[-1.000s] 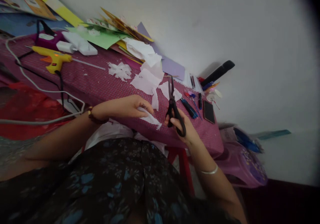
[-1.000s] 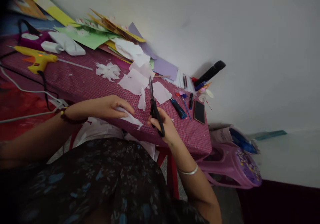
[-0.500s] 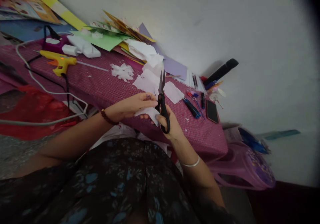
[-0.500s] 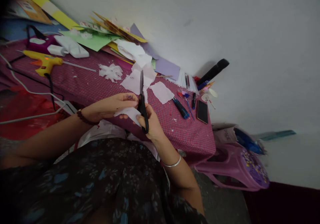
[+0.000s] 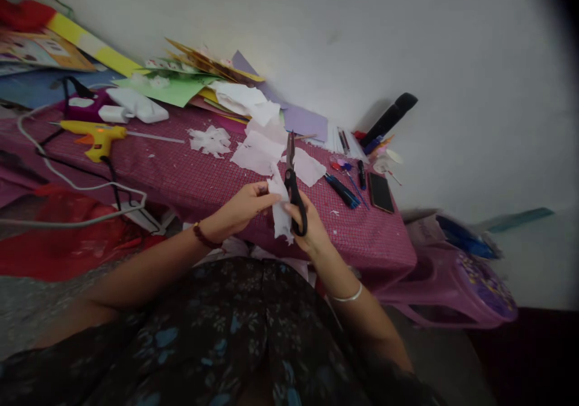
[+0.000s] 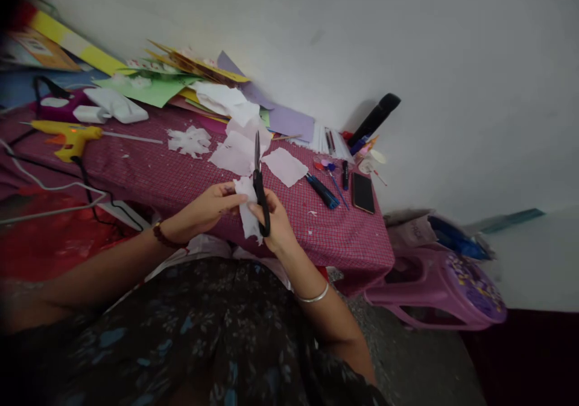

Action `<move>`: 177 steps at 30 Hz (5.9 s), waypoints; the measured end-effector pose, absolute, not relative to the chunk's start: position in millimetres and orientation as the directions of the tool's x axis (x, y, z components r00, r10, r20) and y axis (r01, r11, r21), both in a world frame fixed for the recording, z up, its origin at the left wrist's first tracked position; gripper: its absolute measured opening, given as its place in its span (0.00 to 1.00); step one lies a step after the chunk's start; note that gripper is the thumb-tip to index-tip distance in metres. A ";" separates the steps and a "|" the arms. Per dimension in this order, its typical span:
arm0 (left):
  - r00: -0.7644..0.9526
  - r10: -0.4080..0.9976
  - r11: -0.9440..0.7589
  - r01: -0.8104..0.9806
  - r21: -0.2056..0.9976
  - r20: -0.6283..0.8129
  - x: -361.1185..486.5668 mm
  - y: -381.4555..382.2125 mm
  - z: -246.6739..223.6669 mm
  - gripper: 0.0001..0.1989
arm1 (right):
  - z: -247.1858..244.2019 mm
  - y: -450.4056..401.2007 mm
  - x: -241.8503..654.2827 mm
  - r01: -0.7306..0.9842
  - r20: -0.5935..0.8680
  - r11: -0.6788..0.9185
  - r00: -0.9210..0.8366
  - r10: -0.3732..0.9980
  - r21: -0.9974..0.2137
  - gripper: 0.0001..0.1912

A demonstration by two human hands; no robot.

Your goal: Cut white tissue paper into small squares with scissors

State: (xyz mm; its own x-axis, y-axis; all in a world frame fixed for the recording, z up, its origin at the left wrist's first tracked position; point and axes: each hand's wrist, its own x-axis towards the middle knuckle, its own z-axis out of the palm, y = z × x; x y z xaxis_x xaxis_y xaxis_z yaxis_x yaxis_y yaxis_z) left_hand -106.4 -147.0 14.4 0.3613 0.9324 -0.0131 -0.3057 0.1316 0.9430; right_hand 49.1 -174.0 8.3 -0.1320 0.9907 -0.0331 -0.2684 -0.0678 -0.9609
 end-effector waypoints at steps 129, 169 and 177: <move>0.651 0.759 0.191 -0.253 0.949 0.021 -113.6 -145.3 5.2 0.07 | -12.6 -242.6 87.5 -0.499 -0.077 -0.248 -0.337 0.938 -0.830 0.27; 0.286 0.936 0.260 -0.170 0.950 -0.205 -256.5 -75.9 30.1 0.11 | 42.8 -109.0 13.6 0.141 -0.267 -0.236 -0.677 0.686 -0.962 0.27; 0.231 0.958 0.217 -0.198 0.956 -0.170 -264.3 -73.8 27.0 0.21 | 44.2 -120.7 2.8 0.368 -0.164 0.132 -0.669 0.725 -0.920 0.25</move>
